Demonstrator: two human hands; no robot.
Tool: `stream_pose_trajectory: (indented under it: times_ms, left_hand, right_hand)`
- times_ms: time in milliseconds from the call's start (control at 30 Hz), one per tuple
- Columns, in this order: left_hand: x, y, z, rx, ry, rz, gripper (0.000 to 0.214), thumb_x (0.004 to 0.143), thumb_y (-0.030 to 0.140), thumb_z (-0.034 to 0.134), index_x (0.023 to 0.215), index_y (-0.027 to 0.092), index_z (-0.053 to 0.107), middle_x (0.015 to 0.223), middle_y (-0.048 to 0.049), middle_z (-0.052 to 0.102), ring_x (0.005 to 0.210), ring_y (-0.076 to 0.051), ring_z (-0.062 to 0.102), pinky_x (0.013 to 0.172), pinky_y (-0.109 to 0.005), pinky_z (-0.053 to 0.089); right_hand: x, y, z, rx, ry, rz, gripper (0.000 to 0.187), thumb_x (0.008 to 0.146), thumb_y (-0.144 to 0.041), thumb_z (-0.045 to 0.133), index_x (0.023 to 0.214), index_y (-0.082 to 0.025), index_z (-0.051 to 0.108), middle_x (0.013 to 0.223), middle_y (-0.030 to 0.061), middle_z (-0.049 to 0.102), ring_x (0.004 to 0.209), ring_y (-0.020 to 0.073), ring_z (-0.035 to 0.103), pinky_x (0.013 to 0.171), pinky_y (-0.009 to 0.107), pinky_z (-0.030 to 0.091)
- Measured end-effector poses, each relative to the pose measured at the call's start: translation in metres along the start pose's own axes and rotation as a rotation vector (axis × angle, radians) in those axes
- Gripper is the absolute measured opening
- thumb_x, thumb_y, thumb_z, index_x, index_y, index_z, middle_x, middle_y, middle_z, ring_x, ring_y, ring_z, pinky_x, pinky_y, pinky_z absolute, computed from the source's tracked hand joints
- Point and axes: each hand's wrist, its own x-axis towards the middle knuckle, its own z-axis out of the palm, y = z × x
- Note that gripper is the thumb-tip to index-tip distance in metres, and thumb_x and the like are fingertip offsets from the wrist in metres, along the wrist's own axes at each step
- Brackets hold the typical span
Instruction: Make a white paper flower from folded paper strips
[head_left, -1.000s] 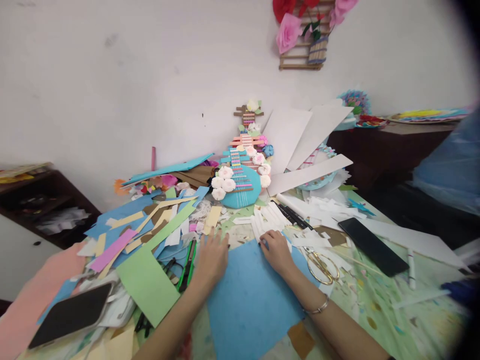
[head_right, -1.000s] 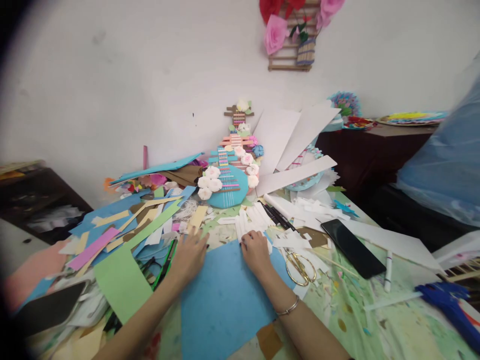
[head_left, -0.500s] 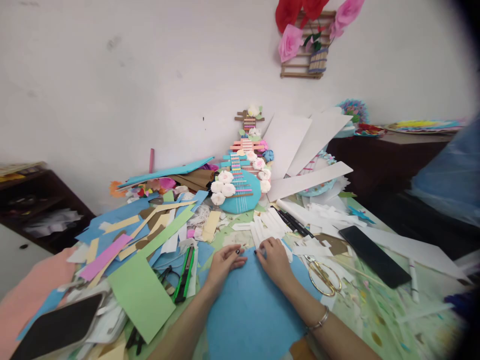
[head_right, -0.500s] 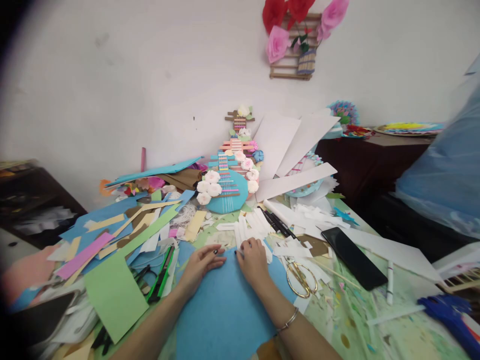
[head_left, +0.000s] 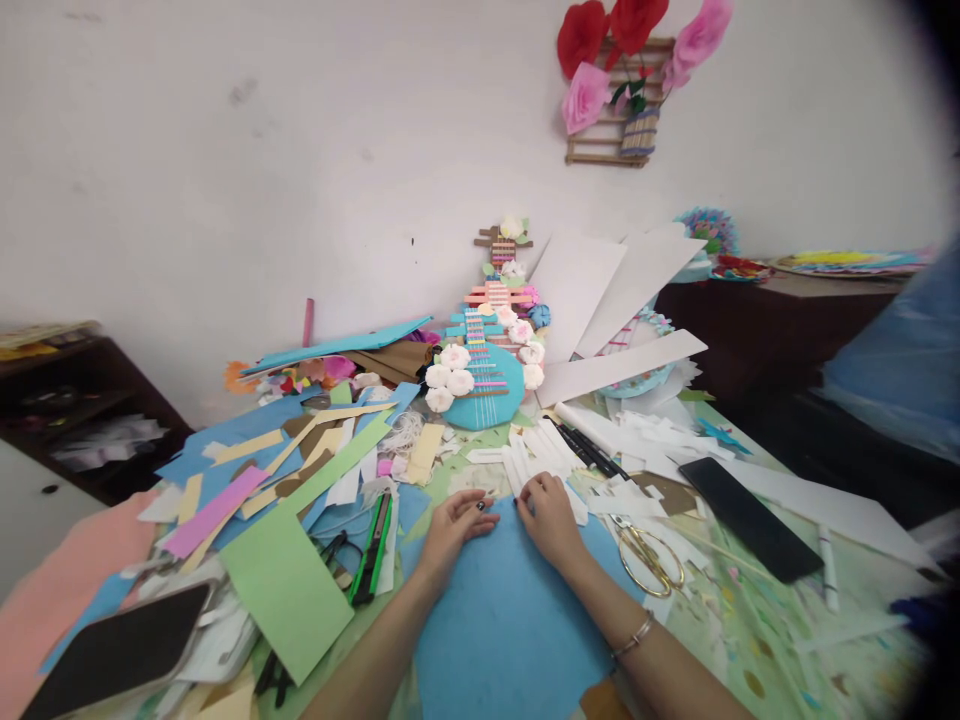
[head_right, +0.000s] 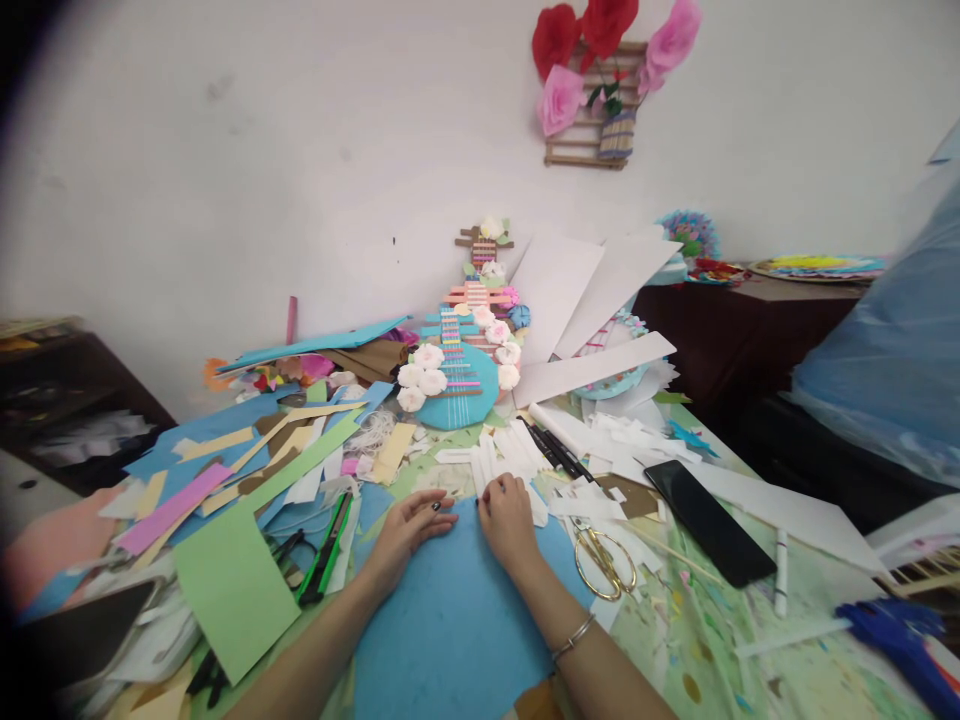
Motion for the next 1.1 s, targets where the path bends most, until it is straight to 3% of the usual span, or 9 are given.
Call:
stream_pose_trajectory:
  times_ms: [333,567,800,967,1100]
  left_hand:
    - [0.002,-0.002,-0.002,-0.025,-0.004,-0.005,0.043,0.061,0.031,0.076,0.094,0.007,0.060,0.095,-0.0175,0.068,0.077,-0.025,0.069,0.074,-0.034,0.053]
    - [0.001,0.000,-0.002,-0.052,-0.011,-0.020,0.044,0.063,0.030,0.076,0.095,0.007,0.059,0.095,-0.0184,0.068,0.082,-0.026,0.069,0.081,-0.036,0.051]
    - [0.003,0.001,-0.007,-0.181,-0.115,-0.064,0.043,0.069,0.026,0.072,0.105,0.008,0.056,0.093,-0.0172,0.070,0.077,-0.022,0.069,0.074,-0.033,0.053]
    - [0.004,0.000,-0.011,-0.197,-0.070,-0.009,0.039,0.064,0.016,0.075,0.098,0.012,0.056,0.093,-0.0131,0.070,0.081,-0.022,0.068,0.071,-0.031,0.054]
    - [0.005,-0.002,-0.014,-0.239,0.000,0.013,0.037,0.062,0.013,0.074,0.094,0.012,0.055,0.084,-0.0098,0.071,0.080,-0.021,0.068,0.073,-0.031,0.054]
  right_hand:
    - [0.004,0.002,0.006,0.077,0.041,0.009,0.010,0.081,-0.014,0.050,0.074,-0.015,0.057,0.085,0.0094,0.054,0.085,0.0227,0.048,0.079,0.034,0.040]
    - [-0.004,-0.010,-0.003,0.385,0.112,-0.004,0.007,0.075,-0.010,0.053,0.072,-0.017,0.054,0.089,0.0075,0.051,0.091,0.0214,0.050,0.084,0.036,0.040]
    - [-0.025,-0.030,-0.012,0.731,-0.164,-0.022,0.007,0.071,-0.011,0.054,0.069,-0.017,0.055,0.098,0.0072,0.052,0.088,0.0170,0.054,0.068,0.027,0.043]
    - [-0.026,-0.030,-0.019,0.747,-0.235,-0.127,0.010,0.069,-0.007,0.055,0.068,-0.017,0.055,0.103,0.0078,0.052,0.098,0.0183,0.053,0.078,0.029,0.043]
    - [-0.022,-0.022,-0.020,0.779,-0.273,-0.084,0.009,0.067,-0.007,0.055,0.068,-0.017,0.056,0.107,0.0087,0.050,0.097,0.0182,0.054,0.076,0.029,0.043]
